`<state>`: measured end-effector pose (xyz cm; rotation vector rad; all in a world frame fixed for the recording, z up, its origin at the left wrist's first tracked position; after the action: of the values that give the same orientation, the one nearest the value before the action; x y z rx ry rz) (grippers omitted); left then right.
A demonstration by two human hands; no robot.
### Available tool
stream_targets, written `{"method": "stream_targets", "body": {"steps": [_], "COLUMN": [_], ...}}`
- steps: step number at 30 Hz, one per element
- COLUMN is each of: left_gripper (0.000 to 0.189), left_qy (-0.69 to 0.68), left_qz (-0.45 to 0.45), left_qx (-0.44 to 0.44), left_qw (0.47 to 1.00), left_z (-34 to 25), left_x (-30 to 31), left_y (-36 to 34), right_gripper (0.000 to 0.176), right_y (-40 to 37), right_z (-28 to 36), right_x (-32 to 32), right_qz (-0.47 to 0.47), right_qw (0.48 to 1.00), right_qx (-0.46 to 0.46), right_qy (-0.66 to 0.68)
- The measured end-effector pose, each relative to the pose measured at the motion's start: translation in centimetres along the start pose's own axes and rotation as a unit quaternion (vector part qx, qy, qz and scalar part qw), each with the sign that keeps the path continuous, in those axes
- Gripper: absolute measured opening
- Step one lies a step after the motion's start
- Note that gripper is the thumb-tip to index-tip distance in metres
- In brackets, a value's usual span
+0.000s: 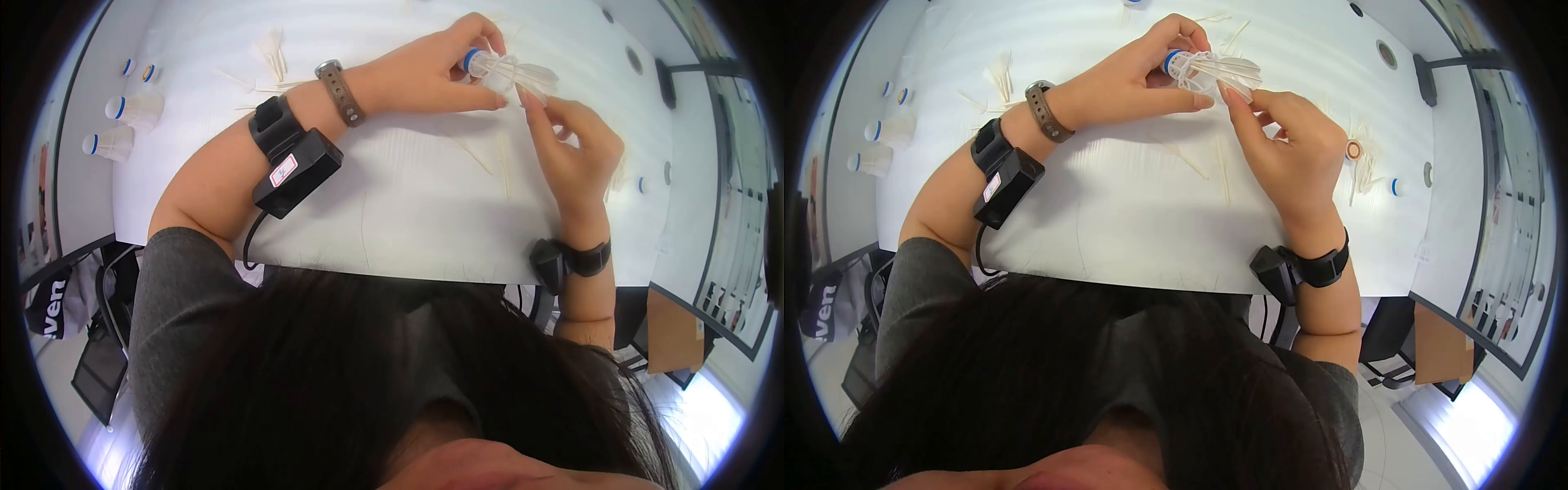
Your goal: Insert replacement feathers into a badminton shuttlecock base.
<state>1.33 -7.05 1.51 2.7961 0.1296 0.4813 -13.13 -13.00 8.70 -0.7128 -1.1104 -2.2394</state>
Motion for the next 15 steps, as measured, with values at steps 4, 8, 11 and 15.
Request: {"method": "stream_targets", "body": {"steps": [4,8,11,15], "left_gripper": [0.052,0.048,0.041,0.033], "left_qy": [0.016,0.013,-0.051,-0.072], "left_qz": [-0.005,-0.013,-0.045,-0.03], "left_qx": [0.009,-0.002,-0.009,-0.005], "left_qw": [1.0,1.0,0.998,0.997], "left_z": [-0.1,0.4,-0.5,0.1], "left_x": [-0.1,0.1,0.1,0.3], "left_y": [-0.1,0.1,0.1,0.2], "right_gripper": [0.016,0.018,0.027,0.046], "right_y": [0.2,0.4,0.1,-0.4], "right_z": [-0.8,-0.9,-0.6,-0.7], "right_x": [0.4,0.0,-0.4,-1.6], "right_qz": [0.005,0.033,0.068,0.162], "right_qw": [0.999,0.996,0.994,0.984], "right_qx": [-0.038,-0.063,-0.067,-0.066], "right_qy": [0.021,0.044,0.044,-0.027]}}
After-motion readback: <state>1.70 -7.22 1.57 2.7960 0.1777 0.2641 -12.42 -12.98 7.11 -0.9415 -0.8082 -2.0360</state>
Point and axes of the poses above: each hand's wrist, its own y-axis towards the middle knuckle, its own x-axis out of the back of the hand, z = x × y, the point moved 8 cm from there along y, towards the middle knuckle, and after that the axes turned 10 degrees about -x, right-handed, at the moved point
